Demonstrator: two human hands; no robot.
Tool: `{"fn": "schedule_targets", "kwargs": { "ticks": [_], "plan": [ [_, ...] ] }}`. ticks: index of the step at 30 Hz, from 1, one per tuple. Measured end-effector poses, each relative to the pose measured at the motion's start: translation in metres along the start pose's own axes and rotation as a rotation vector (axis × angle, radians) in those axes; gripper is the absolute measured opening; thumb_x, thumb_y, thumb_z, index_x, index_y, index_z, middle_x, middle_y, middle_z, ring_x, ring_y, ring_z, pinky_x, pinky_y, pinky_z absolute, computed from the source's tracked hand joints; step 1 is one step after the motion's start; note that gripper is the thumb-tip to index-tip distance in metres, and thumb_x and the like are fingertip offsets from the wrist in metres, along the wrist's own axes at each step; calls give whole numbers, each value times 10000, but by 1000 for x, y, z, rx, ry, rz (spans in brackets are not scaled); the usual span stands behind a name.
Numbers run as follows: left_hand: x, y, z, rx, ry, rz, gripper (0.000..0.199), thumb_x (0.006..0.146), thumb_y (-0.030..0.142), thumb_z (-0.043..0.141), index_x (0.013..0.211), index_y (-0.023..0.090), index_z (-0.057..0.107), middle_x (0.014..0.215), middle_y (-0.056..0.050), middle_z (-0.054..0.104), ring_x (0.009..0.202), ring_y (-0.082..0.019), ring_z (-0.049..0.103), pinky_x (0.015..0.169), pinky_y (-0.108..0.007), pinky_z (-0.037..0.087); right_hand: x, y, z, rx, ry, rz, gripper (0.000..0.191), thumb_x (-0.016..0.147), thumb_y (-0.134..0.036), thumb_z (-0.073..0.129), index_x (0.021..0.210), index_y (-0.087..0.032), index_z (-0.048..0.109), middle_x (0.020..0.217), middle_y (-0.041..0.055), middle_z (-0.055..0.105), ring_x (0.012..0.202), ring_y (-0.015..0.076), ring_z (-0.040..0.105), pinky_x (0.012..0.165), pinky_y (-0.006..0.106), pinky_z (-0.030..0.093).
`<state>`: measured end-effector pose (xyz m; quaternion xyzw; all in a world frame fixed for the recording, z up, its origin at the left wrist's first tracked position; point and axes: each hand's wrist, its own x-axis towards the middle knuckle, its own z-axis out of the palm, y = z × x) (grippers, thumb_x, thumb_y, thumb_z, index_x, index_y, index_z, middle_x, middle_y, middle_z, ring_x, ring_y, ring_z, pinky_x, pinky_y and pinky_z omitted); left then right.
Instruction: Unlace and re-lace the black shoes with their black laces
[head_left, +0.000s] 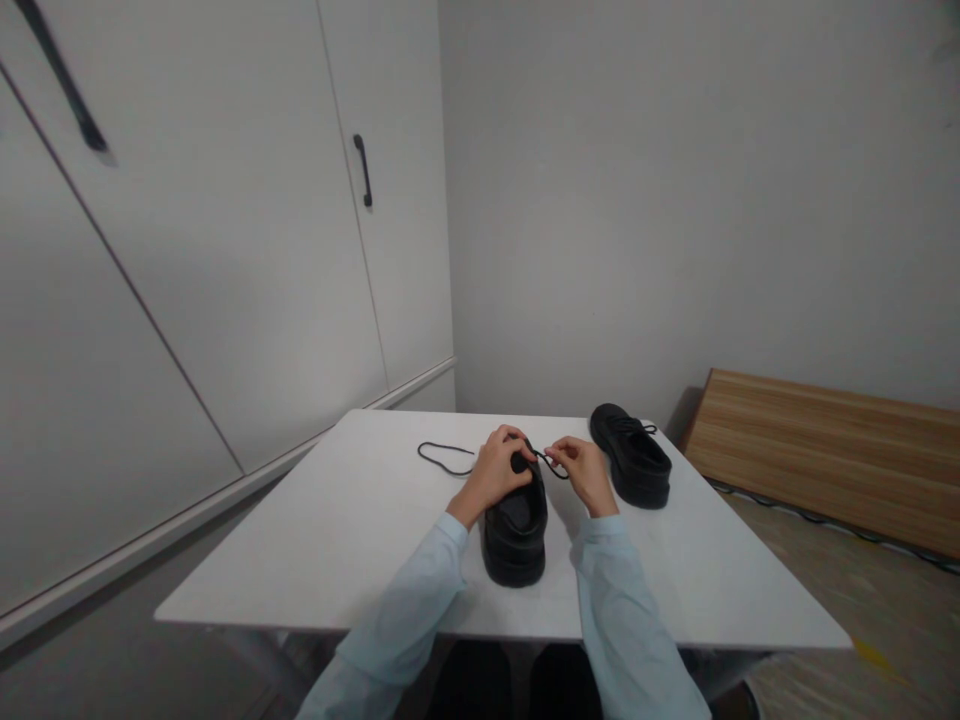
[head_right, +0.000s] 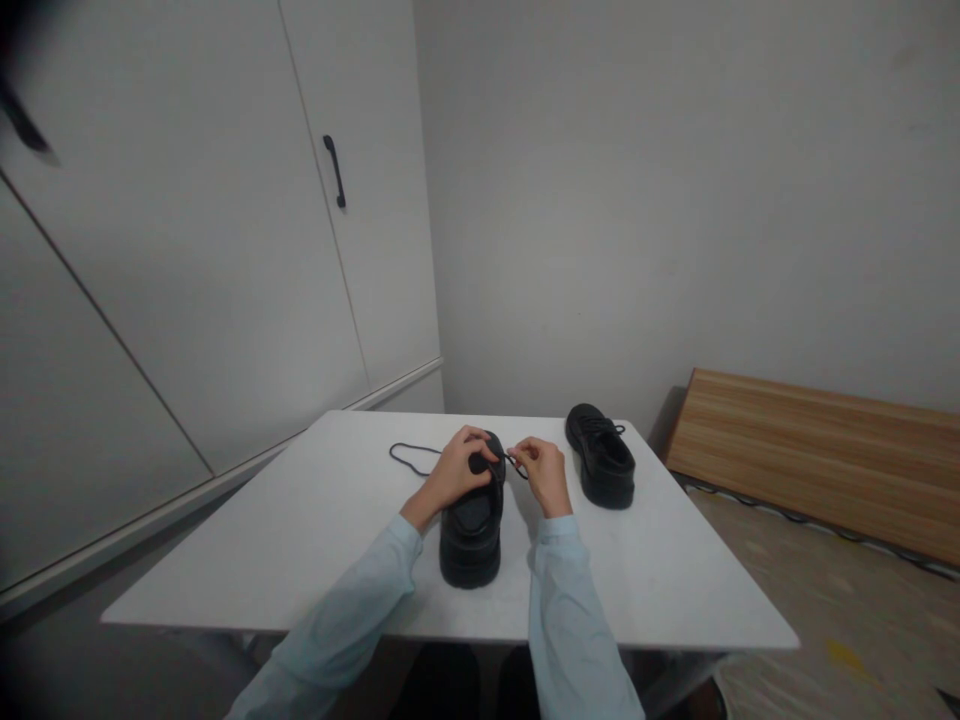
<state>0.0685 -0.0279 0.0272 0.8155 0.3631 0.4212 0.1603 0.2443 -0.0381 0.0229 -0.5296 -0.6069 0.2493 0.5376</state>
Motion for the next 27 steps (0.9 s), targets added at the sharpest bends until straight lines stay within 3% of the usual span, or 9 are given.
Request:
{"fn": "schedule_targets", "kwargs": {
  "ticks": [6,27],
  "plan": [
    [0,-1,1,-37,12,-8,195,595,57,670,751,174,674,1042,-57,533,1029,-208,533,923,-353,436,2,6,-1,-110,10,-40,309,673,-464,651,608,-163,677,578,49,652,536,157,535,517,257,358],
    [-1,-1,1,-61,19,-31,192,592,52,678,738,175,666,1032,-47,532,1033,-202,532,938,-360,429,1,3,0,-169,-76,-154,262,728,-428,649,647,-181,684,646,44,665,605,166,553,586,273,403]
  ]
}}
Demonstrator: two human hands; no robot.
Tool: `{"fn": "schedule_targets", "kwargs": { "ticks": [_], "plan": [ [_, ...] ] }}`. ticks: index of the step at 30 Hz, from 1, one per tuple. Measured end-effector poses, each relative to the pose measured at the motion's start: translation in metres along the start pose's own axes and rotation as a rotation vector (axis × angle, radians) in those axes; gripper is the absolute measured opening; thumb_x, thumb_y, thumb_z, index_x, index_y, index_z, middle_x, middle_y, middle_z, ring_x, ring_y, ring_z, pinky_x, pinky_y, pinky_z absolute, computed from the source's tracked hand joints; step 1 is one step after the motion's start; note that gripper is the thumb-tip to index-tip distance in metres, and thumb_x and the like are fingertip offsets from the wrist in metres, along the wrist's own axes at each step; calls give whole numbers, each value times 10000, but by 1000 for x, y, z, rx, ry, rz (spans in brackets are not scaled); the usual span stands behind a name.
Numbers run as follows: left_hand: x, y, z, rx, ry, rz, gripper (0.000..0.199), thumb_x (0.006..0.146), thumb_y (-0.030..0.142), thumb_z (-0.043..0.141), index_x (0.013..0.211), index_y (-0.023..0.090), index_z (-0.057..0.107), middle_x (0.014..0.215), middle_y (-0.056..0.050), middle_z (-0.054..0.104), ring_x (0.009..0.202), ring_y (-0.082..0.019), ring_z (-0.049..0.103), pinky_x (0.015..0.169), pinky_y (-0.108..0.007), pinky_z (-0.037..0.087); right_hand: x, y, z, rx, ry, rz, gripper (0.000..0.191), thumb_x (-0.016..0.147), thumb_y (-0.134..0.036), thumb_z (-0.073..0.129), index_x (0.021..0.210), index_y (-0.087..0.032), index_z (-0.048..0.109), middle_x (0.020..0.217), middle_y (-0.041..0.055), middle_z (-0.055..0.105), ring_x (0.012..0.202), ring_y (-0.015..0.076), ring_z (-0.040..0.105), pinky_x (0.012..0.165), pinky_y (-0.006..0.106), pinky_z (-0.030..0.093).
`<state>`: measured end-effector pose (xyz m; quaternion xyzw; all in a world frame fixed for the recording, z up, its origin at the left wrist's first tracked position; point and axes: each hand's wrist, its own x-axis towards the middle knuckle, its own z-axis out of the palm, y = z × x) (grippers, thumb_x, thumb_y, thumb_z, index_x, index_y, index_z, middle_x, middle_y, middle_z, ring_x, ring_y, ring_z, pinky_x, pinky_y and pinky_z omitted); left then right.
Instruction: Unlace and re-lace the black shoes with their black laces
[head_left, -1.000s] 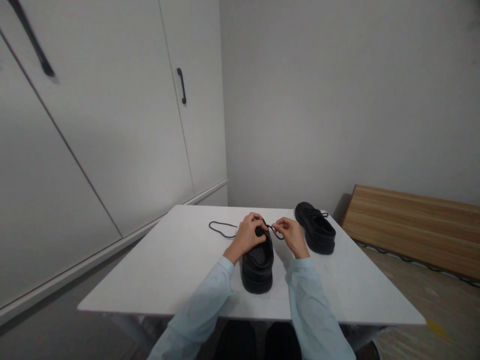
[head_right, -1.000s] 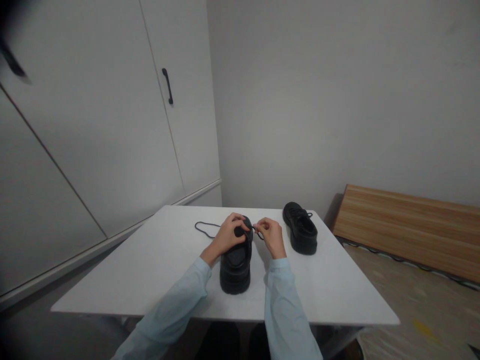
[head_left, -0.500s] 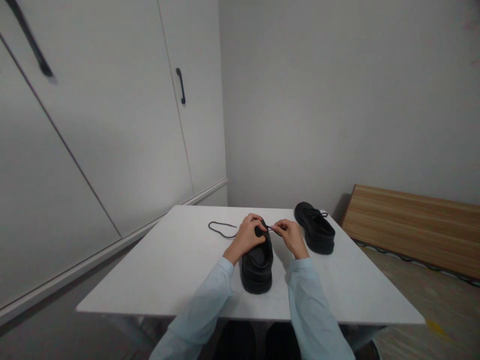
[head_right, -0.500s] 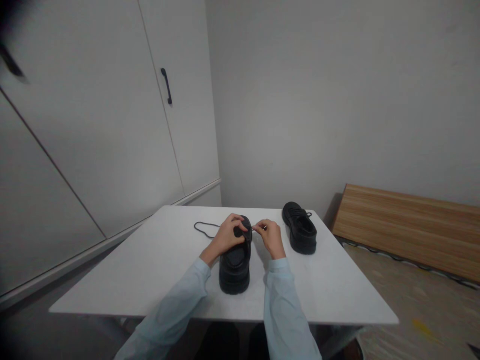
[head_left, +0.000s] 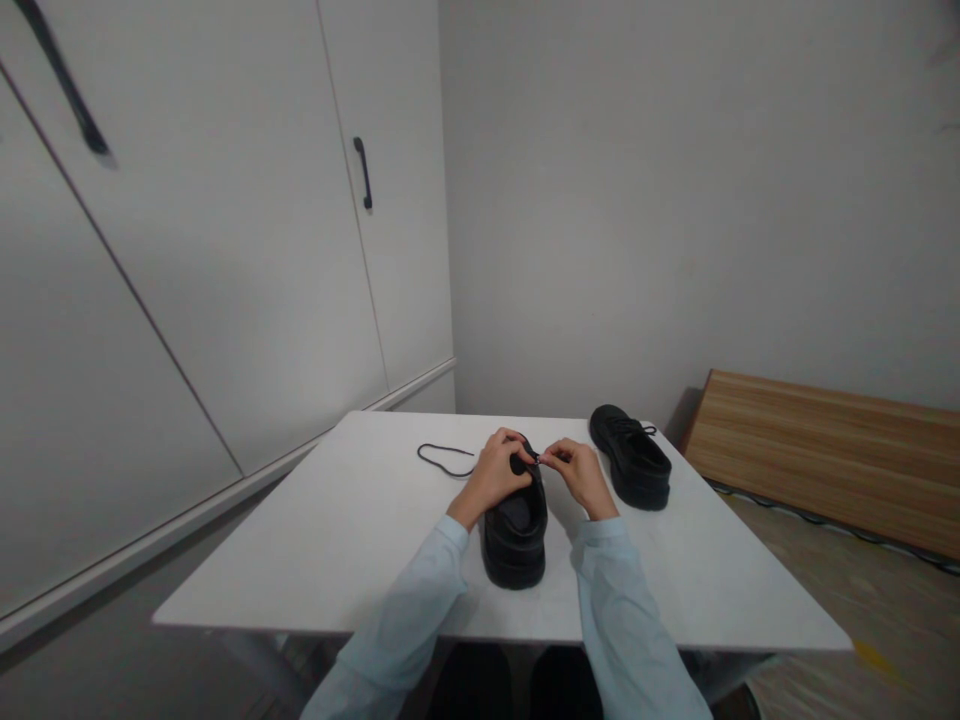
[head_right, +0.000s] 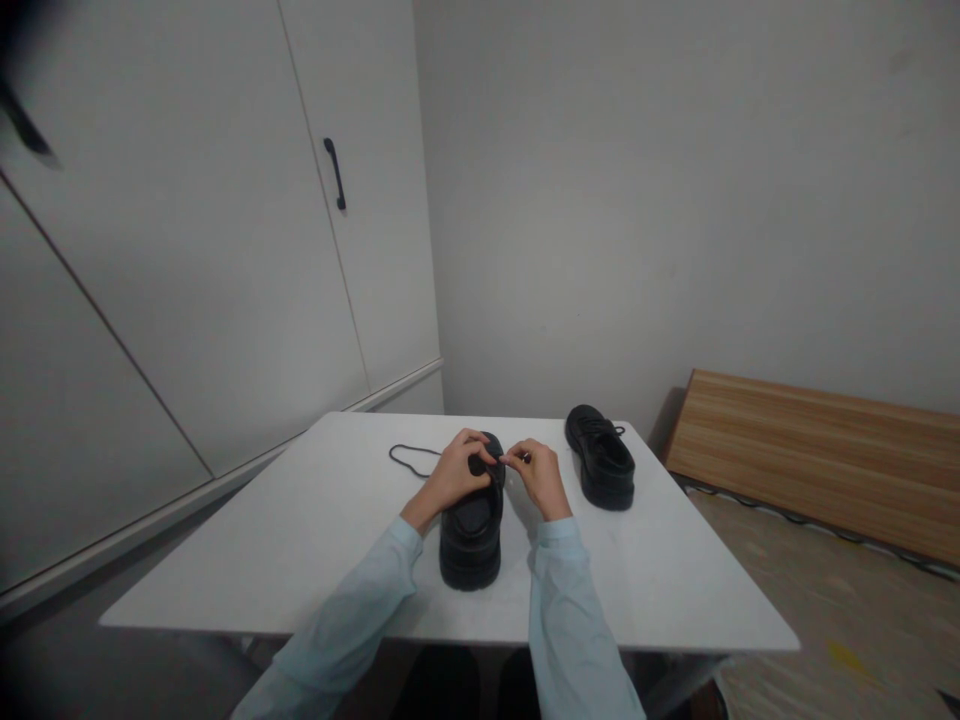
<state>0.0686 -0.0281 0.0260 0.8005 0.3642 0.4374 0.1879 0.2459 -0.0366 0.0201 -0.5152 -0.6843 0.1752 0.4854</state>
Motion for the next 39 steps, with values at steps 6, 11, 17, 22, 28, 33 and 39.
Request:
{"fn": "schedule_targets", "kwargs": {
  "ticks": [6,11,17,22,28,33,39],
  "plan": [
    [0,1,0,2,-3,-2,196,591,55,677,743,179,663,1031,-46,536,1035,-204,532,940,-361,428,-1,-4,-1,35,-42,-14,253,733,-424,659,652,-185,679,659,49,661,638,184,571,601,281,415],
    [0,-1,0,18,-9,10,194,606,67,669,764,181,662,1035,-46,538,1032,-204,529,939,-358,424,-1,-3,0,31,-30,-9,295,735,-464,649,637,-187,675,648,49,656,624,180,563,595,281,409],
    [1,0,0,49,-12,40,230,635,92,650,841,194,644,986,-38,546,992,-204,521,911,-354,423,0,-4,2,33,-35,6,324,722,-489,646,624,-182,681,634,49,666,600,171,561,582,275,407],
    [0,1,0,72,21,10,192,649,115,654,816,185,591,902,-27,546,935,-197,522,863,-347,436,0,-6,2,46,-28,37,356,703,-513,649,606,-173,691,591,55,664,574,168,561,535,260,394],
    [-2,2,0,63,3,-8,98,692,133,657,771,188,641,959,-43,542,1004,-206,516,925,-370,416,-1,-8,1,101,-47,101,374,684,-514,654,607,-152,702,517,36,629,501,143,520,466,240,347],
    [-1,3,-1,67,-13,-7,54,718,143,660,737,193,662,993,-51,555,1016,-210,517,939,-387,411,0,-6,0,157,-79,129,355,703,-485,643,615,-146,704,529,31,633,500,138,526,492,245,384],
    [-1,2,-1,51,7,21,30,759,163,633,766,192,632,961,-47,564,989,-204,517,912,-367,416,-1,-15,-5,185,-36,52,328,785,-458,566,877,-180,714,943,97,699,906,222,620,809,346,469]
  ]
}}
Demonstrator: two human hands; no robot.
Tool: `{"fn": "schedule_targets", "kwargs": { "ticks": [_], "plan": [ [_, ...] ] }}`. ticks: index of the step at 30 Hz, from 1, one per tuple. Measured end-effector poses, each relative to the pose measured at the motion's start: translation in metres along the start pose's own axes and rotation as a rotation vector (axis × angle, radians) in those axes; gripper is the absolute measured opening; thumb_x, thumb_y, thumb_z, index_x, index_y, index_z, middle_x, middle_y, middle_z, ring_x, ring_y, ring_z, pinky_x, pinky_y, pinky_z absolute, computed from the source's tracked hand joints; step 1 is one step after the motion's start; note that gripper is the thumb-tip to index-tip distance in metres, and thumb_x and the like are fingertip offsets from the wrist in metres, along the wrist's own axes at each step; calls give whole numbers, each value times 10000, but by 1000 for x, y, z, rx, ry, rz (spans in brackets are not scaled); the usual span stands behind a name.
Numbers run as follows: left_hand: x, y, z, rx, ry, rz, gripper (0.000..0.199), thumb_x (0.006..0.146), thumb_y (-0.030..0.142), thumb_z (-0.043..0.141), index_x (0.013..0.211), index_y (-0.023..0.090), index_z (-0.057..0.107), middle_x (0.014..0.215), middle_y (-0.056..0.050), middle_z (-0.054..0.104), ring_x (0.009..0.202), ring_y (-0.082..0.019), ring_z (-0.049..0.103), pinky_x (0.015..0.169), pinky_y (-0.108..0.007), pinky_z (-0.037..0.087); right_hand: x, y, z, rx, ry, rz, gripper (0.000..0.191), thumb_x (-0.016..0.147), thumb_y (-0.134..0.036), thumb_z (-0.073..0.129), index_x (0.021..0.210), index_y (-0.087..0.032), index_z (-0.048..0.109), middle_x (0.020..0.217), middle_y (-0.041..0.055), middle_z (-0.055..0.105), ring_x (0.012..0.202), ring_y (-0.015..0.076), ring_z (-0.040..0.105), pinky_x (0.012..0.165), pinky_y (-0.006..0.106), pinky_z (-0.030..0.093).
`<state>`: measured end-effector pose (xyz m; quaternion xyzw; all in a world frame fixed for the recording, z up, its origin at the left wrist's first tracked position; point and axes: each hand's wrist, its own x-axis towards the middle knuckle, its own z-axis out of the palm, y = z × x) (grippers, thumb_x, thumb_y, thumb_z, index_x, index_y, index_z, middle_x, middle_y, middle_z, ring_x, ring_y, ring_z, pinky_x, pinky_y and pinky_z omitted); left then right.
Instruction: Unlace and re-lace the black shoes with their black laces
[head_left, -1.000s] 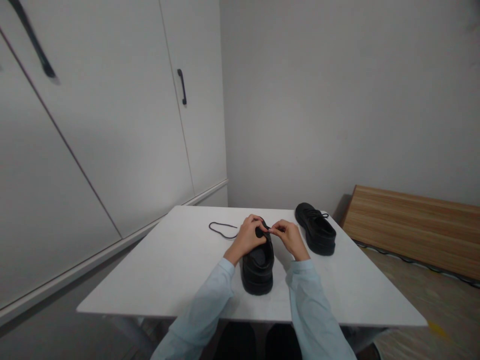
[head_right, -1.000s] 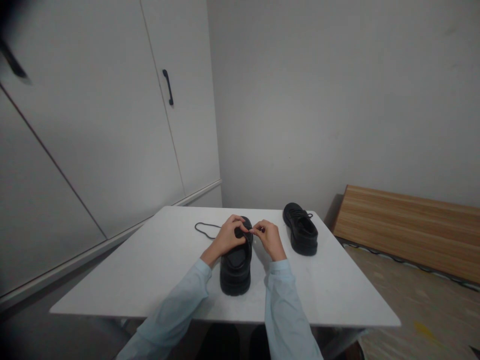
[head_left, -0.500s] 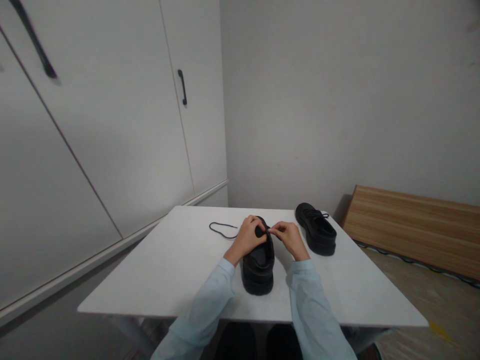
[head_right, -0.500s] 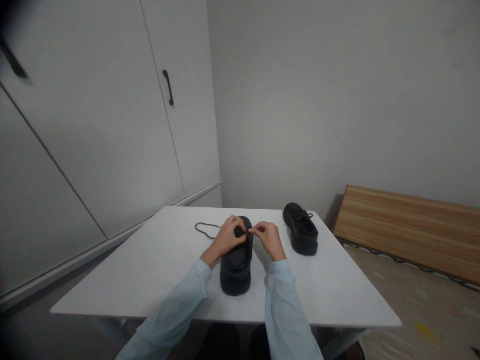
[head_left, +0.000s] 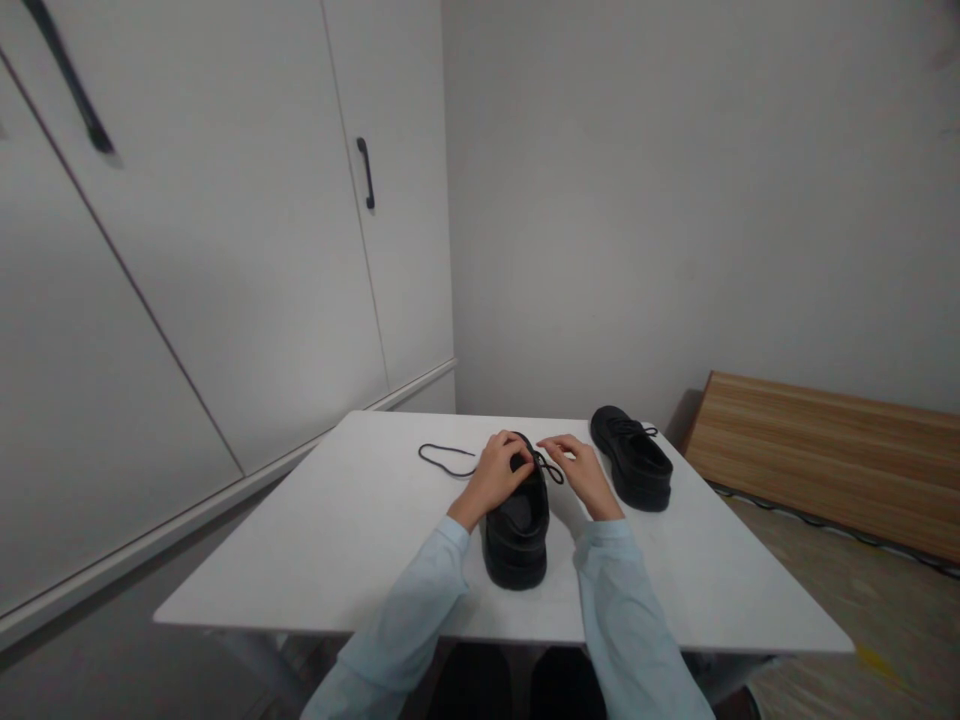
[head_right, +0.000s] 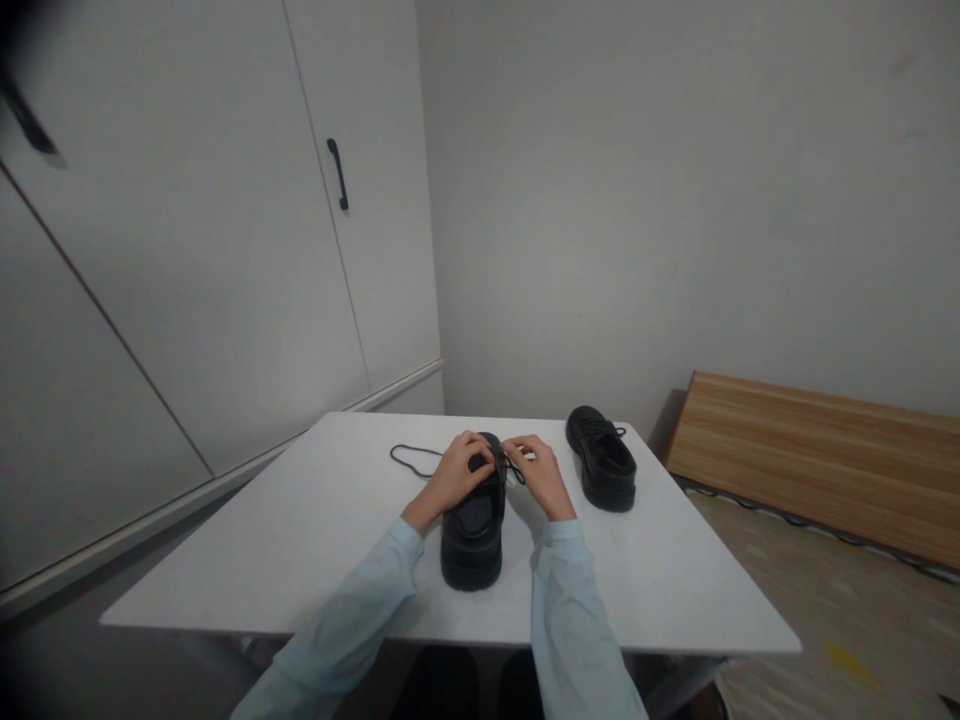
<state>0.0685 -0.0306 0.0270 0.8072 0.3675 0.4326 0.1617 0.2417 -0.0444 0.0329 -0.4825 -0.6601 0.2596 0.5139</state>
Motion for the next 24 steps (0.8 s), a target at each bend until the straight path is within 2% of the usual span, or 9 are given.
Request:
{"fn": "schedule_targets", "kwargs": {
  "ticks": [3,6,9,13,20,24],
  "plan": [
    [0,0,-2,-22,18,4,19,792,206,611,781,191,609,922,-44,574,956,-200,522,896,-363,418,-3,-6,0,55,-108,2,423,727,-431,649,1096,-224,625,1190,94,616,1122,251,549,897,397,446],
    [0,0,-4,-79,62,-33,49,818,228,574,792,188,583,879,-37,586,912,-188,535,872,-350,430,-5,-8,2,69,-212,7,600,639,-397,741,1187,-247,548,1286,90,555,1225,260,480,972,428,399],
    [0,-1,-6,-194,116,-114,93,847,261,528,806,184,559,854,-26,597,866,-166,557,831,-321,455,-5,-5,5,103,-245,24,681,605,-368,771,1219,-236,508,1269,102,558,1224,247,485,1006,416,375],
    [1,-4,-10,-448,183,-185,156,856,335,522,832,181,531,856,-26,623,854,-149,599,803,-291,480,-4,0,8,149,-286,64,684,619,-347,762,1230,-222,481,1188,107,601,1145,239,542,990,412,385],
    [5,-7,-27,-970,372,-260,284,845,459,538,904,208,419,852,-31,683,862,-159,666,904,-390,477,-5,-4,6,113,-324,122,700,645,-369,744,1260,-237,435,1236,111,569,1166,265,513,925,415,405],
    [5,-6,-36,-1097,437,-264,336,825,490,561,926,234,368,814,5,652,798,-162,679,853,-418,510,-6,-5,6,125,-332,137,688,655,-362,739,1259,-245,431,1252,111,554,1210,269,477,941,422,386]
  ]
}}
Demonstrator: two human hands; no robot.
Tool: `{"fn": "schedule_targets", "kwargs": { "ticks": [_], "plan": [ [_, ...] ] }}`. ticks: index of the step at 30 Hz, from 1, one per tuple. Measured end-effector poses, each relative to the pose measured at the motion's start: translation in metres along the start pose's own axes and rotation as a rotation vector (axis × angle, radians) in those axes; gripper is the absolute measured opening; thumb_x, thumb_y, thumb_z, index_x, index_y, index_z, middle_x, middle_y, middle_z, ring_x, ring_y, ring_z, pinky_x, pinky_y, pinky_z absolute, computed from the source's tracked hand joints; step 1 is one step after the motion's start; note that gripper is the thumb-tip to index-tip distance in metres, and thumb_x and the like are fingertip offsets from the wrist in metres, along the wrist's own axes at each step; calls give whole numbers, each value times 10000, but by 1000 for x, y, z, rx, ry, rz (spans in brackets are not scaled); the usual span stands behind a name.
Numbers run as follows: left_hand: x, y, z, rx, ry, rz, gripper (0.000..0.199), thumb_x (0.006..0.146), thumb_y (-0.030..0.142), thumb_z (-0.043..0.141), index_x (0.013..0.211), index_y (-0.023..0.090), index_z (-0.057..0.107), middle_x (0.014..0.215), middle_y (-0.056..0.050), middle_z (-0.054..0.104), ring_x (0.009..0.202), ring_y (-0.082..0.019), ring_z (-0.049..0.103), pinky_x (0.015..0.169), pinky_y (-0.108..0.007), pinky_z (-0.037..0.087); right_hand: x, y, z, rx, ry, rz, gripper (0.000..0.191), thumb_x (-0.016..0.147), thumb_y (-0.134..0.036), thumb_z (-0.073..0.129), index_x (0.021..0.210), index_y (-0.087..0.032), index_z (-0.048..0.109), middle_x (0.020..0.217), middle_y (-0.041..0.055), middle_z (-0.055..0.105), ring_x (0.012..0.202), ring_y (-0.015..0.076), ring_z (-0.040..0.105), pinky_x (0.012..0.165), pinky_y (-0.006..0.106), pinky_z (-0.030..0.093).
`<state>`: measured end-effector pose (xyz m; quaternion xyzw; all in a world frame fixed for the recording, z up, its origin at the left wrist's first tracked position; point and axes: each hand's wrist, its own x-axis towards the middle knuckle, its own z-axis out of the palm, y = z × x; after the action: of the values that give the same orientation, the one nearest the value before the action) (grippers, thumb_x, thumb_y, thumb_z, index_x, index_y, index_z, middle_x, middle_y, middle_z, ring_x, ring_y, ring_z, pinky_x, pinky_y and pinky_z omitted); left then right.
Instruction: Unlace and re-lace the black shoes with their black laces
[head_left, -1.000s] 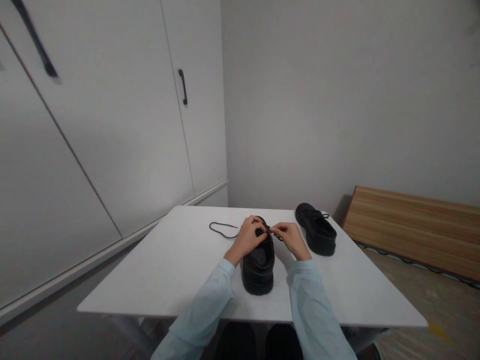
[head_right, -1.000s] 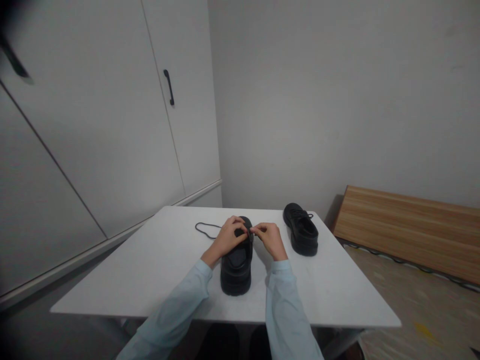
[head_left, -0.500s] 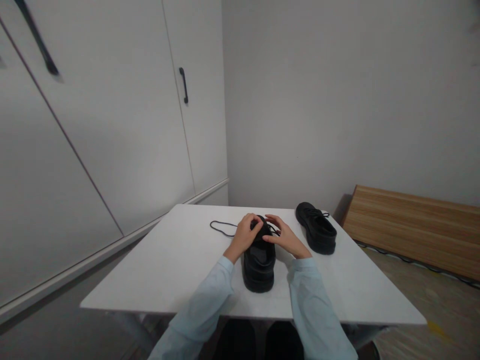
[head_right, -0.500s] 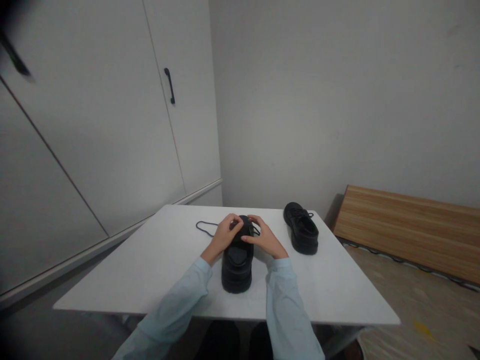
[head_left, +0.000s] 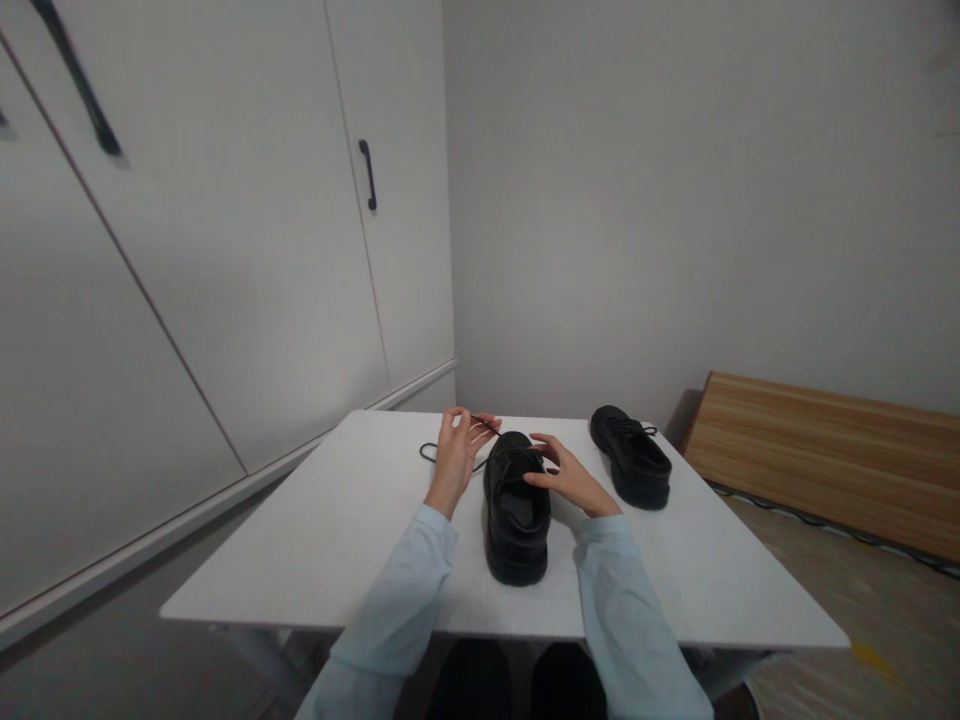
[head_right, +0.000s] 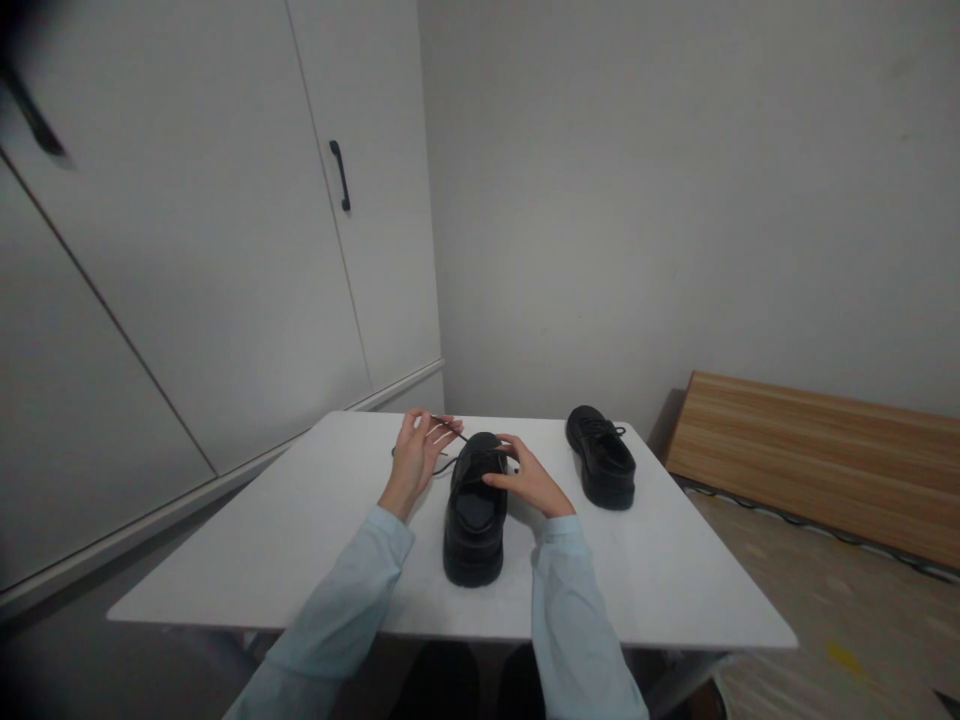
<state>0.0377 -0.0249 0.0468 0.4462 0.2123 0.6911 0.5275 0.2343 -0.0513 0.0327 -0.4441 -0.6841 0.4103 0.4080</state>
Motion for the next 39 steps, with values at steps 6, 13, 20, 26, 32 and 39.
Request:
{"fn": "schedule_targets", "kwargs": {
  "ticks": [6,13,20,26,32,39],
  "plan": [
    [-1,8,-1,-28,4,58,289,830,446,578,920,239,397,723,62,542,630,-81,587,714,-323,560,0,0,0,24,-17,12,684,655,-367,732,1259,-248,434,1272,116,531,1241,271,443,968,436,366],
    [2,15,-6,-62,52,145,284,808,410,631,910,236,430,692,66,518,541,-57,513,586,-225,535,-3,-7,-1,-6,-38,24,675,675,-402,709,1276,-264,434,1276,109,525,1258,284,414,974,469,345],
    [4,19,-11,-66,111,239,270,801,394,646,905,237,452,664,67,507,528,-61,503,560,-213,517,-3,-6,-1,-10,-52,4,655,686,-406,700,1270,-276,434,1258,90,526,1229,280,433,973,450,346],
    [7,24,-16,-65,183,319,263,803,397,642,884,240,448,667,67,494,531,-64,499,541,-202,499,-4,-4,-1,-2,-53,-15,619,690,-402,698,1246,-280,457,1239,78,532,1201,264,455,970,426,362],
    [10,18,-22,55,165,230,266,780,405,651,884,223,486,662,65,483,517,-58,476,517,-184,473,-4,-4,-1,-24,-55,-31,575,713,-387,683,1235,-288,464,1243,70,535,1201,258,461,989,440,351],
    [10,17,-27,556,-89,36,208,676,341,705,724,145,651,722,-22,640,639,-117,567,615,-233,473,-3,-1,1,-47,-25,-137,496,728,-356,672,1186,-279,500,1290,59,507,1230,243,444,1041,439,314]
  ]
}}
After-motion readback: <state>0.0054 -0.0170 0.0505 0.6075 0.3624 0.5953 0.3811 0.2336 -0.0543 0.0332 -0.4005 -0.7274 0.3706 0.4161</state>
